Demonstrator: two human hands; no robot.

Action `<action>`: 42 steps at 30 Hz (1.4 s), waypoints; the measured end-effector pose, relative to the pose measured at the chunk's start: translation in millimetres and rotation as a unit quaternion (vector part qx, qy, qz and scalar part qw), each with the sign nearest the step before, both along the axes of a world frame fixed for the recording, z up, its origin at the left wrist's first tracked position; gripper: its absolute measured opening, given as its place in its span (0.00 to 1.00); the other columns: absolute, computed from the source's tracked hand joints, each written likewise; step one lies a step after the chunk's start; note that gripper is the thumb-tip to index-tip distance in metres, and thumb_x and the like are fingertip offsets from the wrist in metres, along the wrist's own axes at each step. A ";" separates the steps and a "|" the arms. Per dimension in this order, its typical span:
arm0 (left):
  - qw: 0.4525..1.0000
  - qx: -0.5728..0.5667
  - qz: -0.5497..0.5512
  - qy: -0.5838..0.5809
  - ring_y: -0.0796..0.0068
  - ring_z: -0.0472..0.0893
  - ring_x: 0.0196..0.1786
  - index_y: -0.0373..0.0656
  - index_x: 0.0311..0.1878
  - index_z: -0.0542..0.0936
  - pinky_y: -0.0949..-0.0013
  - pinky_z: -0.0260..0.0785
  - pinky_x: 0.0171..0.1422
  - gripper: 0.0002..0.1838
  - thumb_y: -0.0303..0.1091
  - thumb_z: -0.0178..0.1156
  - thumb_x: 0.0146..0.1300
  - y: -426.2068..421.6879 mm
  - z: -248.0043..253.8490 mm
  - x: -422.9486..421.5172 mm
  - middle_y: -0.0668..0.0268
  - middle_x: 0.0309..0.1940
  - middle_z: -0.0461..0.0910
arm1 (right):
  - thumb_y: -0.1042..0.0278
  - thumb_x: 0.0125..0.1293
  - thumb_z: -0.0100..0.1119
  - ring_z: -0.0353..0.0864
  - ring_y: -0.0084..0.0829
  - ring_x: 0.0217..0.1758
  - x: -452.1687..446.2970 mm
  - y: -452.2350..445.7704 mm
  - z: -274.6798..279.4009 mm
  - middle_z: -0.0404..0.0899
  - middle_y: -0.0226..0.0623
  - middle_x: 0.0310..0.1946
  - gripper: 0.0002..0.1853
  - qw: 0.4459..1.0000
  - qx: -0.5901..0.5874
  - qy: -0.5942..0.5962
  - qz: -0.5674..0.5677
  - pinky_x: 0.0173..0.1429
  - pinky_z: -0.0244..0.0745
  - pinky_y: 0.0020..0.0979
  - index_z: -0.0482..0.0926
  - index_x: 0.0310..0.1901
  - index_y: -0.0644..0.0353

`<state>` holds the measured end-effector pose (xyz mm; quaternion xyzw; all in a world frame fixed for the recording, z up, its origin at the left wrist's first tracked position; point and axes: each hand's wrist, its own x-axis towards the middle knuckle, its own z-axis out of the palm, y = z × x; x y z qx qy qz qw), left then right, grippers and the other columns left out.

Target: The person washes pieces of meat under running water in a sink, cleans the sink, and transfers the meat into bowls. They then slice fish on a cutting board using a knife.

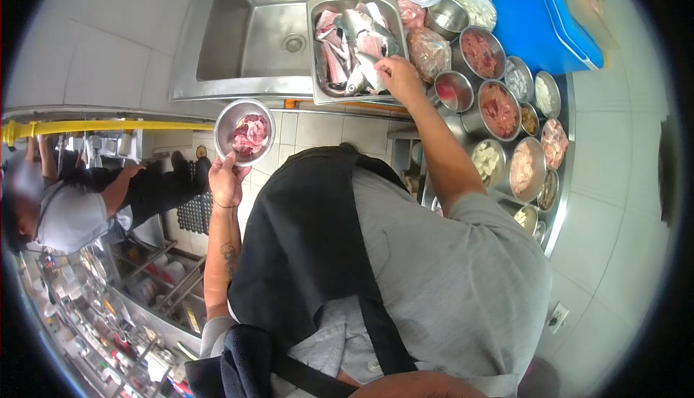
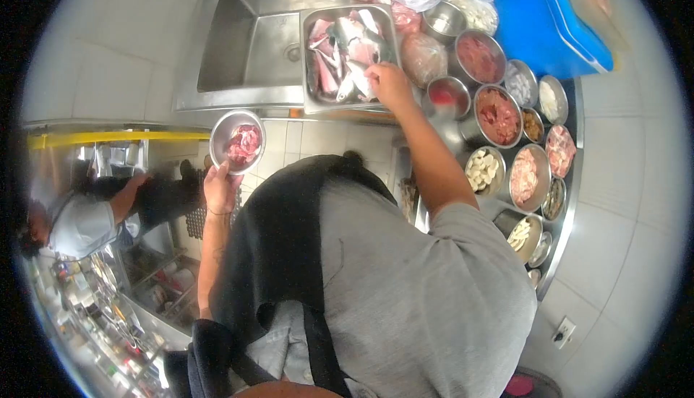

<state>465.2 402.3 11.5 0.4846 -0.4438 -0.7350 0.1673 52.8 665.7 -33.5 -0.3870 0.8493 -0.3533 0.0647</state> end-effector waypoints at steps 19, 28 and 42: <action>0.998 -0.035 0.004 0.043 0.79 0.83 0.36 0.39 0.54 0.77 0.72 0.86 0.41 0.08 0.30 0.53 0.77 8.0 2.3 -72.5 0.65 0.41 0.82 | 0.74 0.65 0.60 0.86 0.43 0.49 -7.0 13.8 -0.3 0.85 0.43 0.45 0.11 0.998 -0.014 -0.058 0.014 0.53 0.80 0.38 0.85 0.47 0.57; 0.996 -0.021 -0.041 0.075 0.78 0.83 0.33 0.34 0.48 0.76 0.72 0.87 0.40 0.07 0.29 0.56 0.76 -6.2 12.0 -101.5 0.63 0.38 0.82 | 0.74 0.66 0.58 0.83 0.47 0.55 72.2 -117.4 66.7 0.84 0.45 0.49 0.13 0.949 -0.195 0.007 0.246 0.61 0.77 0.41 0.84 0.51 0.61; 0.589 -0.684 -0.273 -0.332 0.44 0.88 0.45 0.33 0.46 0.81 0.50 0.80 0.50 0.14 0.35 0.61 0.65 -118.4 140.5 -241.5 0.42 0.43 0.86 | 0.52 0.72 0.59 0.85 0.37 0.53 123.8 -340.5 75.9 0.87 0.35 0.49 0.17 0.780 -0.310 -0.529 0.120 0.57 0.76 0.43 0.83 0.54 0.52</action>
